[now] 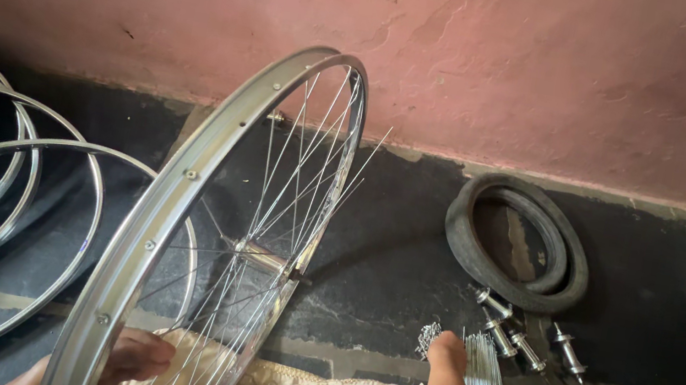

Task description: The person sits on the floor with a bicycle rim propped against their lap and threads spokes through the hub, hooking each spoke end into the rim eyelets and rotating the wheel as they work around it. Spare rims, hubs, and a pile of loose spokes lie on the floor beside them.

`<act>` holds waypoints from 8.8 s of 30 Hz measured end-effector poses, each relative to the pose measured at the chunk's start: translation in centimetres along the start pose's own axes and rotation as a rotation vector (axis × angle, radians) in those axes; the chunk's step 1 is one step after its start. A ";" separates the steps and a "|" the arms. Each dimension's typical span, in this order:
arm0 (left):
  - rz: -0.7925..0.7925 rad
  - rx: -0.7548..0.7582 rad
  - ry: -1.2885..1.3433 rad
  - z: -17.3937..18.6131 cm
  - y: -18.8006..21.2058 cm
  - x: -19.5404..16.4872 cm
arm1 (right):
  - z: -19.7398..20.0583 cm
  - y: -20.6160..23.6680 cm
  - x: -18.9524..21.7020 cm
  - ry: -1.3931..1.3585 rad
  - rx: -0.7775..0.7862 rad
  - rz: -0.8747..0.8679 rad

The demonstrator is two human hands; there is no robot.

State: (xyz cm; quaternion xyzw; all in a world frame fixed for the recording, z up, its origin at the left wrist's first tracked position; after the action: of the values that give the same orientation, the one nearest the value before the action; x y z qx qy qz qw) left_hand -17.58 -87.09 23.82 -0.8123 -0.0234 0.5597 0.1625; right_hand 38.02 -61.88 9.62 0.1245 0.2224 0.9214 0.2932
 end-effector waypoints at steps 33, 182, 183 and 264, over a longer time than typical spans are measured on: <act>-0.202 -0.011 -0.131 0.0 0.8 1.1 | -1.8 2.6 2.6 0.002 0.341 0.039; 0.140 0.450 0.340 -19.8 -8.7 -1.4 | 11.2 46.8 -1.4 -0.751 -0.719 1.442; 0.129 0.451 0.334 -19.7 -8.7 -1.4 | 11.5 47.3 -0.8 -0.721 -0.758 1.466; 0.163 0.537 0.367 -18.3 -7.5 -0.4 | 7.8 51.9 -1.7 -0.493 -0.565 2.055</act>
State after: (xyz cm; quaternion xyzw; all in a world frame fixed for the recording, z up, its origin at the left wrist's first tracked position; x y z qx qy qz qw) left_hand 0.14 -84.42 32.21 -0.8269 0.2196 0.4013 0.3270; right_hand 17.00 -98.09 41.30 0.3599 -0.2720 0.6938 -0.5613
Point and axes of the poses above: each hand's wrist, its own y-axis away from the middle knuckle, its own z-axis out of the back of the hand, x = y × z, the point moved 2 cm from there along -y, towards the middle knuckle, and after that the axes turned 7 degrees about x, right-handed, at the moved point
